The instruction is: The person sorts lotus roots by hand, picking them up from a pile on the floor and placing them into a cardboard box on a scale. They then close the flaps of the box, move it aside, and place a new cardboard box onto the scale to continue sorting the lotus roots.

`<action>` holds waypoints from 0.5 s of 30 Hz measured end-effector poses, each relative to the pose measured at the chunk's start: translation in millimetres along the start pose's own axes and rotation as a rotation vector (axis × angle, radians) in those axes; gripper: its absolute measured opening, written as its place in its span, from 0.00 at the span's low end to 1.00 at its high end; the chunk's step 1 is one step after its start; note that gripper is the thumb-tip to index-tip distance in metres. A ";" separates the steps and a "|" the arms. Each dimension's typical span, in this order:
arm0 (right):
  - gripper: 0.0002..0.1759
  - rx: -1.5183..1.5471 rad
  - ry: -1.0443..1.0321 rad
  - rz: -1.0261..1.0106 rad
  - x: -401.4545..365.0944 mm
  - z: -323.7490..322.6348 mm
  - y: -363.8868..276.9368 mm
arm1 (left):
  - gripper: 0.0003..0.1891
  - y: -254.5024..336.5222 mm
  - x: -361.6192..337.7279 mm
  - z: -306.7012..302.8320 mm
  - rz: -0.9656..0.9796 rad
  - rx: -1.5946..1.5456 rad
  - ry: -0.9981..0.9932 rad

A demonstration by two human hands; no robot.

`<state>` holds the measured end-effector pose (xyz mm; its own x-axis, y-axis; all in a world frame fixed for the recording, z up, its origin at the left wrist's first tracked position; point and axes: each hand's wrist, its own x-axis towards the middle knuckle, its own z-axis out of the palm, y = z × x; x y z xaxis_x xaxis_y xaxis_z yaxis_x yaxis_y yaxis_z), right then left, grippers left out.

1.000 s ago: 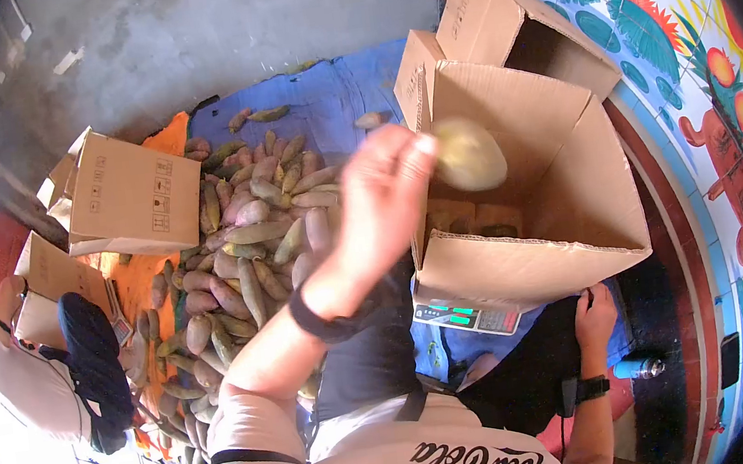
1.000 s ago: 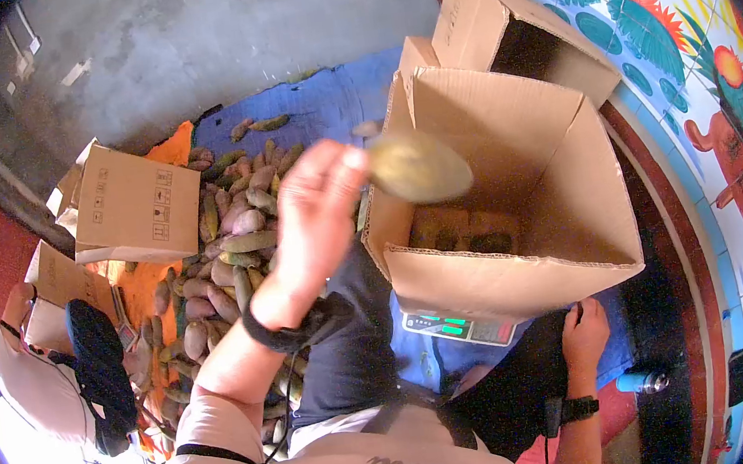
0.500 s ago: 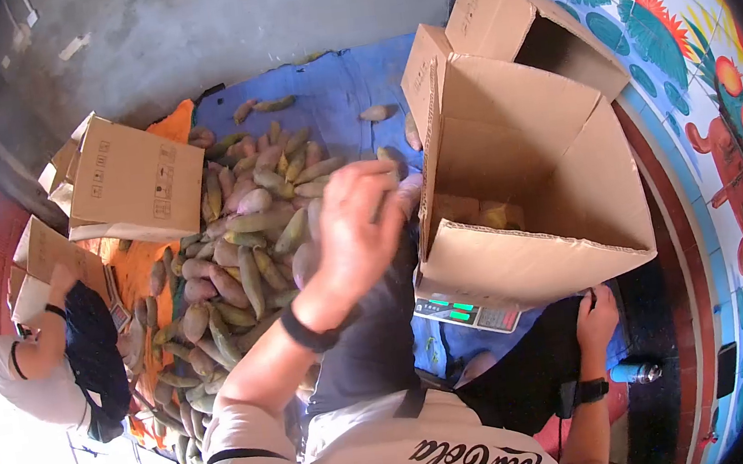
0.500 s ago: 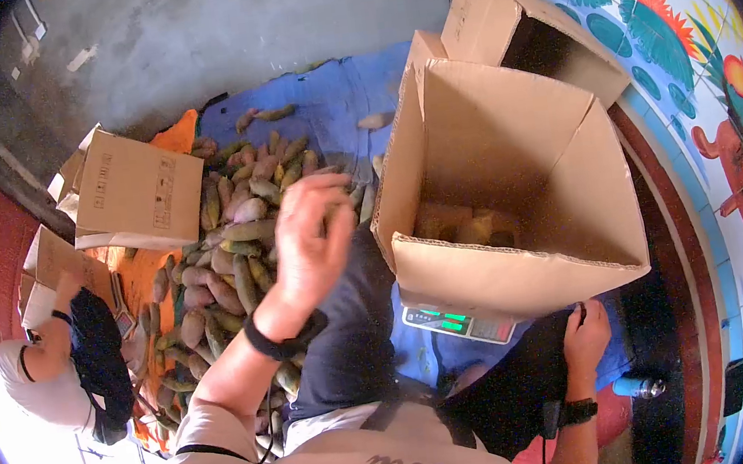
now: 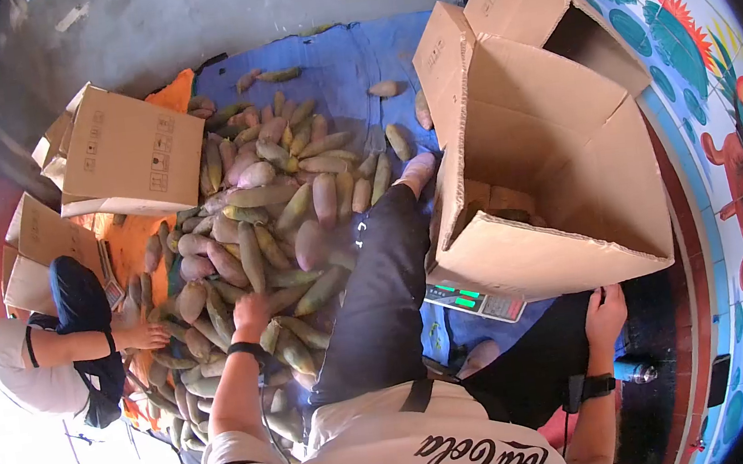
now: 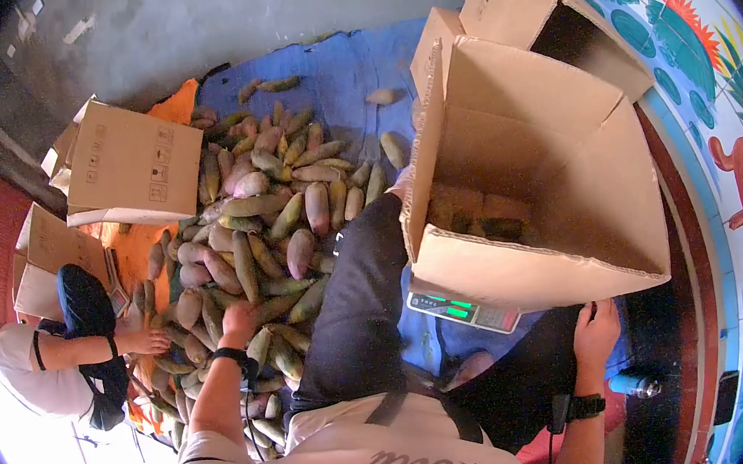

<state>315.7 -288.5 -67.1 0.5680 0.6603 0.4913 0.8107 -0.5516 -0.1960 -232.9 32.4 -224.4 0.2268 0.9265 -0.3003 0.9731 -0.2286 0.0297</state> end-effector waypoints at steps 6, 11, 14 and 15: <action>0.12 0.006 -0.089 0.065 -1.1 2.1 7.6 | 0.22 -10.7 -39.7 69.8 -0.327 -0.209 -0.191; 0.12 -0.012 -0.062 0.032 0.3 2.1 5.0 | 0.24 16.5 -54.1 41.6 -0.302 0.006 -0.301; 0.11 -0.025 -0.045 0.019 0.3 4.0 6.1 | 0.23 16.6 -57.2 62.8 -0.223 0.130 -0.304; 0.10 -0.039 -0.035 0.020 0.6 4.4 6.4 | 0.22 16.9 -59.0 68.4 -0.202 0.146 -0.296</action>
<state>321.8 -289.4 -71.7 0.5896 0.6658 0.4573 0.7931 -0.5843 -0.1720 -232.6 -46.5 -271.3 -0.0109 0.8358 -0.5490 0.9761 -0.1104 -0.1874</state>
